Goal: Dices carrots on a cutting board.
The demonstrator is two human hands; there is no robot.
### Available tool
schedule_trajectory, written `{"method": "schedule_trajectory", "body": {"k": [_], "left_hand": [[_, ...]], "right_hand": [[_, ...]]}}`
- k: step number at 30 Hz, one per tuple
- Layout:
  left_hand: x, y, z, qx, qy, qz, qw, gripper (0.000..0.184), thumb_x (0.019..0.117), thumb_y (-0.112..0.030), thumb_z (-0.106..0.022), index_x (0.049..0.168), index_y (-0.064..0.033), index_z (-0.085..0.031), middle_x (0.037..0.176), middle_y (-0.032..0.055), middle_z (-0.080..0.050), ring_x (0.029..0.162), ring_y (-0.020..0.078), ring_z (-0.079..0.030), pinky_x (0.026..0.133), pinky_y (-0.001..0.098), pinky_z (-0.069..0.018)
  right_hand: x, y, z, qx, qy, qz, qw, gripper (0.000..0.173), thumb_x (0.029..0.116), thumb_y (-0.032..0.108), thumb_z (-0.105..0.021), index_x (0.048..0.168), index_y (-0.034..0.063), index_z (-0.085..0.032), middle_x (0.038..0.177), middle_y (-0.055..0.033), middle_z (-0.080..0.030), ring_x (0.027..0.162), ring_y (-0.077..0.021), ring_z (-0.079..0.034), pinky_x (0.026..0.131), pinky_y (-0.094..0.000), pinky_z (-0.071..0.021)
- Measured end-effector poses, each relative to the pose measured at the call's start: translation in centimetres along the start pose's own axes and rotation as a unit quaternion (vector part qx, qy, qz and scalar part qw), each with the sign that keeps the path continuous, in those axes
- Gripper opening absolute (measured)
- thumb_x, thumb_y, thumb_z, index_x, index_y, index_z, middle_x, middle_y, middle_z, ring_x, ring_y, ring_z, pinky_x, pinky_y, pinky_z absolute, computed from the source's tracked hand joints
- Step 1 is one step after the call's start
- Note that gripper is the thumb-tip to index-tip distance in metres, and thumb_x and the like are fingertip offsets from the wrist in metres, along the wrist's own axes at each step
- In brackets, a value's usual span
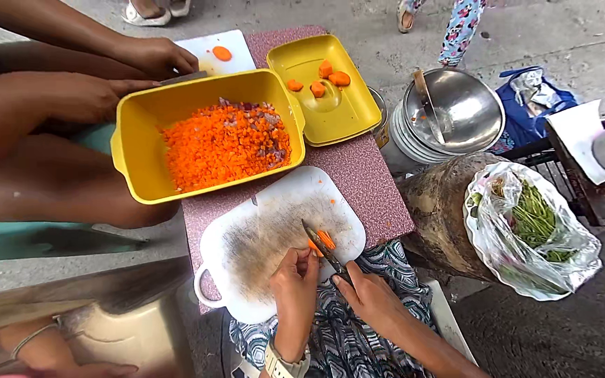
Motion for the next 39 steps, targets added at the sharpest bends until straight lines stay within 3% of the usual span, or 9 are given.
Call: {"method": "schedule_trajectory", "body": {"k": [3,5,17,29,33,35,39], "left_hand": [[0.0,0.0,0.0,0.002,-0.002,-0.002,1.0,0.009,0.092,-0.01,-0.068,0.096,-0.0026,-0.072,0.079,0.0012,-0.075,0.066,0.0012,-0.071,0.063,0.0185,-0.0606],[0.0,0.0,0.0,-0.002,-0.001,-0.001,1.0,0.009,0.0921,-0.01,-0.069,0.095,-0.0023,-0.071,0.079,0.0014,-0.075,0.065,0.0016,-0.071,0.063,0.0186,-0.0609],[-0.2,0.0,0.0,-0.001,0.0,-0.011,1.0,0.008,0.0907,-0.008,-0.067,0.093,-0.0022,-0.071,0.077,0.0002,-0.075,0.064,-0.0002,-0.07,0.062,0.0158,-0.0592],[-0.1,0.1,0.0,0.013,0.007,0.0,1.0,0.009,0.0888,-0.007,-0.065,0.091,-0.0016,-0.072,0.076,0.0012,-0.073,0.064,-0.0006,-0.069,0.061,0.0153,-0.0583],[-0.1,0.1,0.0,0.004,0.005,0.002,1.0,0.009,0.09,-0.007,-0.066,0.094,-0.0014,-0.072,0.077,0.0012,-0.073,0.064,-0.0001,-0.07,0.061,0.0162,-0.0595],[-0.1,0.0,0.0,-0.002,0.007,0.002,1.0,0.009,0.0916,-0.007,-0.066,0.096,-0.0009,-0.071,0.078,0.0012,-0.074,0.064,0.0006,-0.07,0.062,0.0173,-0.0606],[0.3,-0.5,0.8,0.021,0.057,-0.002,0.998,0.014,0.0976,-0.015,-0.067,0.102,-0.0021,-0.071,0.081,0.0005,-0.075,0.066,0.002,-0.072,0.062,0.0184,-0.0611]], "right_hand": [[-0.8,0.1,-0.2,-0.053,-0.142,0.065,0.986,0.043,0.1045,0.037,-0.047,0.099,-0.0024,-0.064,0.054,-0.008,-0.055,0.05,-0.0267,-0.064,0.047,-0.0403,-0.0516],[-1.3,0.6,-0.1,-0.095,-0.183,0.074,0.976,0.042,0.1034,0.036,-0.048,0.096,-0.002,-0.064,0.052,-0.0072,-0.054,0.046,-0.0257,-0.063,0.044,-0.0387,-0.0503],[-1.4,1.2,-0.9,-0.163,-0.196,0.063,0.965,0.039,0.1016,0.034,-0.049,0.092,-0.0006,-0.064,0.052,-0.0067,-0.053,0.043,-0.0249,-0.062,0.04,-0.0368,-0.0486],[-0.1,1.8,-0.8,-0.144,-0.1,0.016,0.984,0.036,0.1041,0.033,-0.05,0.097,-0.0002,-0.062,0.055,-0.0086,-0.057,0.051,-0.0275,-0.067,0.047,-0.0381,-0.0523],[0.6,0.9,0.8,0.001,0.077,-0.026,0.997,0.045,0.1101,0.039,-0.04,0.112,-0.0027,-0.057,0.072,-0.0151,-0.062,0.073,-0.0346,-0.068,0.067,-0.0469,-0.0547],[0.8,0.2,1.3,0.05,0.101,-0.004,0.994,0.045,0.1099,0.041,-0.039,0.111,-0.0018,-0.056,0.072,-0.0136,-0.058,0.071,-0.0318,-0.064,0.066,-0.0455,-0.0512],[-0.2,-0.4,1.9,0.03,-0.113,0.115,0.986,0.042,0.1059,0.039,-0.043,0.096,0.0027,-0.06,0.054,-0.0023,-0.048,0.047,-0.0181,-0.054,0.044,-0.0335,-0.0445]]}}
Point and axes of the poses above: each hand's wrist, its own x-axis towards the middle knuckle, its own z-axis out of the back of the hand, y = z × x, the point moved 4 cm from there along x, towards the middle knuckle
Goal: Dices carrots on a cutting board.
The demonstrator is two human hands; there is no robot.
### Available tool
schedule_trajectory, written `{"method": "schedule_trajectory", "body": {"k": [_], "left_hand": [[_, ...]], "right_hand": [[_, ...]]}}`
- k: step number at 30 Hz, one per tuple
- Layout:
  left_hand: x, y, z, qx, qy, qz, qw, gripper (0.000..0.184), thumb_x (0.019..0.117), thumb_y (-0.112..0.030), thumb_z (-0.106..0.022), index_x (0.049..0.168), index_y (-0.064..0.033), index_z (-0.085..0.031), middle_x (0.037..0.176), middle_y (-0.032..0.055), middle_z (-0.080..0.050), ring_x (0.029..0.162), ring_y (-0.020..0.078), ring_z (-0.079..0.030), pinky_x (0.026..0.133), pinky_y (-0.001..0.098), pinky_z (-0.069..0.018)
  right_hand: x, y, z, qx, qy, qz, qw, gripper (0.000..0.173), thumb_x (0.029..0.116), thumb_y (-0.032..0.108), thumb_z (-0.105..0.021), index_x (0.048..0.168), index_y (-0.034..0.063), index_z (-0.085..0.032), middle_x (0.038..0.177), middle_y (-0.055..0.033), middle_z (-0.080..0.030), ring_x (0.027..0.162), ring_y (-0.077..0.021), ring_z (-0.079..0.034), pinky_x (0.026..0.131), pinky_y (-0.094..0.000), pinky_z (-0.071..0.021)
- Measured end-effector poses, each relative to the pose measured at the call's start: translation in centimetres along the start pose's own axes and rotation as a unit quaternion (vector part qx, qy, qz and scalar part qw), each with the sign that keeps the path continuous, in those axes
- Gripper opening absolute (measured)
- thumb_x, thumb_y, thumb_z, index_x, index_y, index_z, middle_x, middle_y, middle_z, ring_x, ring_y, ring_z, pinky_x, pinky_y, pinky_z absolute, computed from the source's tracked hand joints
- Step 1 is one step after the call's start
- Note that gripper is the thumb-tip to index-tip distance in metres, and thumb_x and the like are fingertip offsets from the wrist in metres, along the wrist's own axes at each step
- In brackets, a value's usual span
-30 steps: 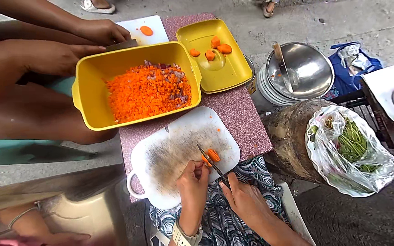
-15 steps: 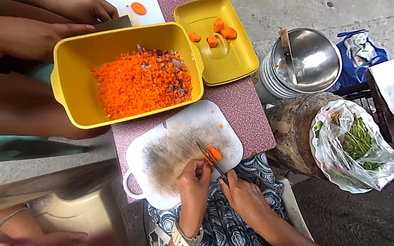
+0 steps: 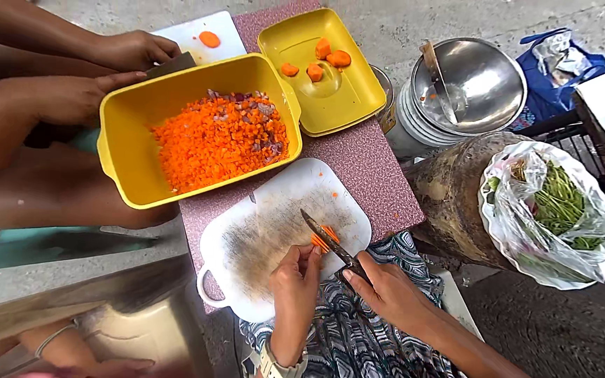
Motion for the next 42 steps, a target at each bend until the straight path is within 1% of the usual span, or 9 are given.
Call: {"method": "schedule_trajectory", "body": {"k": [4,7,9,15,20,23,28,34,42], "left_hand": [[1.6,-1.5,2.4,0.149,0.021,-0.186,0.971,0.025,0.0974,-0.017,-0.065,0.118,-0.0046,-0.072,0.107,0.008,-0.074,0.089,0.0113,-0.073,0.071,0.0236,-0.0602],[3.5,-2.9,2.7,0.2,0.147,-0.326,0.912,0.039,0.0978,-0.01,-0.059,0.137,-0.0094,-0.066,0.141,0.0131,-0.063,0.129,0.0302,-0.06,0.107,0.0414,-0.0483],[4.5,-3.0,2.0,0.211,0.233,-0.364,0.877,0.042,0.0995,-0.01,-0.058,0.141,-0.0122,-0.063,0.148,0.0103,-0.059,0.139,0.0318,-0.052,0.117,0.0442,-0.0407],[5.8,-2.2,1.2,0.199,0.279,-0.358,0.869,0.028,0.0986,-0.016,-0.065,0.124,-0.009,-0.074,0.128,0.0077,-0.071,0.122,0.0234,-0.065,0.109,0.036,-0.0476],[2.9,-1.5,1.0,0.188,0.136,-0.298,0.926,0.028,0.0923,-0.019,-0.073,0.116,-0.0053,-0.077,0.111,0.012,-0.074,0.103,0.0197,-0.072,0.093,0.0295,-0.0571],[0.7,-1.1,0.2,0.179,0.039,-0.262,0.948,0.028,0.0904,-0.018,-0.075,0.114,-0.0032,-0.077,0.107,0.0131,-0.074,0.095,0.0155,-0.073,0.085,0.0237,-0.0589],[-0.1,-0.8,-1.1,0.181,-0.038,-0.243,0.952,0.036,0.0909,-0.021,-0.075,0.12,-0.0013,-0.074,0.114,0.0147,-0.073,0.096,0.0155,-0.073,0.084,0.0239,-0.059],[0.1,-0.8,-1.9,0.198,-0.081,-0.251,0.944,0.027,0.0922,-0.022,-0.073,0.112,-0.0048,-0.079,0.112,0.0102,-0.076,0.099,0.0212,-0.072,0.088,0.0295,-0.0567],[0.0,-0.6,-1.8,0.166,-0.096,-0.235,0.953,0.02,0.0944,-0.019,-0.07,0.106,-0.007,-0.081,0.109,0.0074,-0.077,0.1,0.0162,-0.071,0.09,0.0246,-0.0548]], "right_hand": [[-0.5,-1.0,1.5,-0.003,-0.066,0.021,0.998,0.043,0.1064,0.042,-0.043,0.097,0.0033,-0.06,0.054,-0.0007,-0.048,0.045,-0.0138,-0.051,0.042,-0.0299,-0.043],[-0.7,-2.4,1.8,-0.031,-0.084,0.009,0.996,0.046,0.1048,0.042,-0.045,0.101,0.0005,-0.064,0.056,-0.0049,-0.054,0.047,-0.0202,-0.057,0.044,-0.0363,-0.0474],[-0.8,-3.1,2.0,-0.03,-0.105,0.001,0.994,0.048,0.1038,0.043,-0.047,0.108,-0.0015,-0.066,0.06,-0.0083,-0.06,0.05,-0.0248,-0.062,0.046,-0.0407,-0.0507],[-1.8,-4.5,2.2,-0.007,-0.167,0.01,0.986,0.048,0.1043,0.037,-0.048,0.132,0.0002,-0.062,0.084,-0.013,-0.073,0.066,-0.0286,-0.071,0.054,-0.0446,-0.0571],[-2.1,-5.0,1.1,-0.005,-0.148,0.038,0.988,0.046,0.103,0.03,-0.049,0.14,0.0044,-0.061,0.088,-0.0135,-0.073,0.064,-0.029,-0.07,0.053,-0.0443,-0.0568],[-1.9,-4.6,0.5,-0.014,-0.14,0.061,0.988,0.048,0.1023,0.028,-0.048,0.145,0.0095,-0.059,0.08,-0.013,-0.068,0.054,-0.0275,-0.064,0.047,-0.0419,-0.0533],[-1.5,-4.5,-0.4,-0.022,-0.131,0.076,0.988,0.048,0.1033,0.029,-0.047,0.147,0.0127,-0.058,0.077,-0.0132,-0.066,0.05,-0.026,-0.061,0.044,-0.0394,-0.0516],[-1.7,-4.4,-0.7,-0.034,-0.127,0.088,0.987,0.048,0.1031,0.029,-0.045,0.147,0.0169,-0.059,0.072,-0.0109,-0.063,0.046,-0.0237,-0.058,0.041,-0.0374,-0.0487],[-2.0,-4.4,-0.1,-0.018,-0.145,0.093,0.985,0.047,0.1045,0.029,-0.045,0.148,0.017,-0.059,0.071,-0.0088,-0.062,0.045,-0.0201,-0.054,0.04,-0.0334,-0.0462]]}}
Point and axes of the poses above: each hand's wrist, its own x-axis towards the middle knuckle, its own z-axis out of the back of the hand, y = z × x, the point moved 4 cm from there along x, towards the middle knuckle
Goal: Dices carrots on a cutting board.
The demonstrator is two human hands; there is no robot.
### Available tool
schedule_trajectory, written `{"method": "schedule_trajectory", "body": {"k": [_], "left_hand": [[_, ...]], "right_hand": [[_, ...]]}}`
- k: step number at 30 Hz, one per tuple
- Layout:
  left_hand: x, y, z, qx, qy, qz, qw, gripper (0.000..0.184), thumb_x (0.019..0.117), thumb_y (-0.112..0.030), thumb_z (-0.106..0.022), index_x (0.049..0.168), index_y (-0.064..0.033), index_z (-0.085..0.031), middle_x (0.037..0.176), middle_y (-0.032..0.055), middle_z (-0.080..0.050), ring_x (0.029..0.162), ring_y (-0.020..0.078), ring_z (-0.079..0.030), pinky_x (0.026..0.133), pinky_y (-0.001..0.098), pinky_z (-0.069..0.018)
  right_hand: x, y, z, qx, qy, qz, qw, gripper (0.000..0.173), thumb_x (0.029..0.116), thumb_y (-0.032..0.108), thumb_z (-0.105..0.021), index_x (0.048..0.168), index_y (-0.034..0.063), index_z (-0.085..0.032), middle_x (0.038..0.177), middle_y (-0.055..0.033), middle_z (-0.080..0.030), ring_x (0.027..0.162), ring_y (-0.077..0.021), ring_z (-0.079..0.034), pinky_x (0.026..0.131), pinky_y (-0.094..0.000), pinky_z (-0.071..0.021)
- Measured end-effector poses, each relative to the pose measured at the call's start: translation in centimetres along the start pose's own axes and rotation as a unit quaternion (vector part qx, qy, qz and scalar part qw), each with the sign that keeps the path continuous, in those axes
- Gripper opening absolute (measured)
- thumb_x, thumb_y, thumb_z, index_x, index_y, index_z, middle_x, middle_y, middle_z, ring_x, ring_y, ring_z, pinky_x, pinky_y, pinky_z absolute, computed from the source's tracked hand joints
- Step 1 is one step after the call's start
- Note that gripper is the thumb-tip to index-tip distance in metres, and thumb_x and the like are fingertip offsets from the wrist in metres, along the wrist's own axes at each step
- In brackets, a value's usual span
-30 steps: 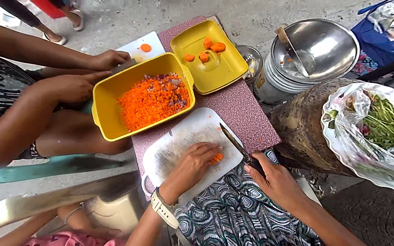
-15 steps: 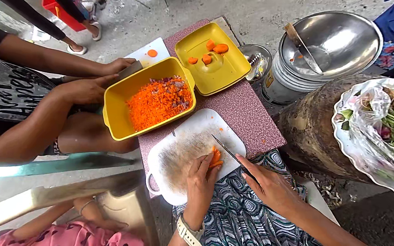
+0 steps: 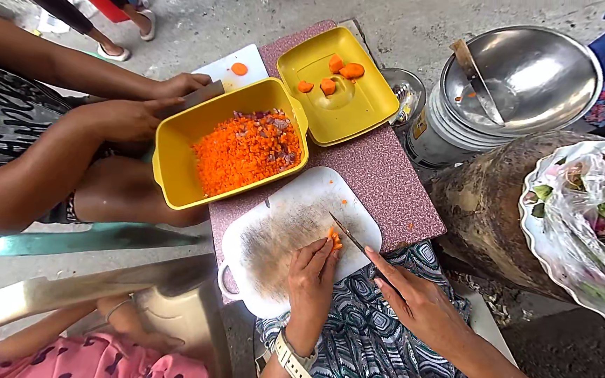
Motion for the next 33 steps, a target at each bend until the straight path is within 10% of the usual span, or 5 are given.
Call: {"method": "schedule_trajectory", "body": {"k": [21,24,33], "left_hand": [[1.8,0.8,0.5,-0.103,0.082,0.188,0.973,0.02,0.0875,-0.026,-0.079,0.097,-0.0089,-0.074,0.096,0.0001,-0.074,0.081,0.0029,-0.07,0.071,0.0195,-0.0589],[1.6,0.6,0.3,-0.081,0.077,0.154,0.982,0.038,0.0911,-0.028,-0.075,0.123,-0.0072,-0.072,0.108,0.0047,-0.073,0.09,0.0071,-0.071,0.078,0.0214,-0.059],[-0.3,-0.4,-0.6,0.005,-0.02,-0.001,1.0,0.021,0.097,-0.021,-0.068,0.108,-0.0084,-0.08,0.106,0.0054,-0.078,0.097,0.0162,-0.071,0.088,0.0239,-0.0541]], "right_hand": [[0.2,0.2,-0.8,0.003,0.017,0.001,1.0,0.045,0.1047,0.026,-0.047,0.145,0.013,-0.061,0.072,-0.0095,-0.065,0.047,-0.0196,-0.055,0.042,-0.0325,-0.0471],[0.2,0.2,-0.7,-0.005,0.02,0.004,1.0,0.046,0.105,0.028,-0.046,0.146,0.0137,-0.06,0.071,-0.0094,-0.064,0.046,-0.0193,-0.055,0.042,-0.0323,-0.0469],[-0.6,0.2,-0.5,-0.002,0.017,0.0,1.0,0.045,0.1075,0.033,-0.043,0.146,0.0164,-0.06,0.074,-0.0098,-0.064,0.048,-0.0175,-0.054,0.043,-0.0291,-0.0457]]}}
Point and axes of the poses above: each hand's wrist, its own x-axis towards the middle knuckle, its own z-axis out of the back of the hand, y = z × x, the point moved 4 cm from there along x, towards the middle knuckle
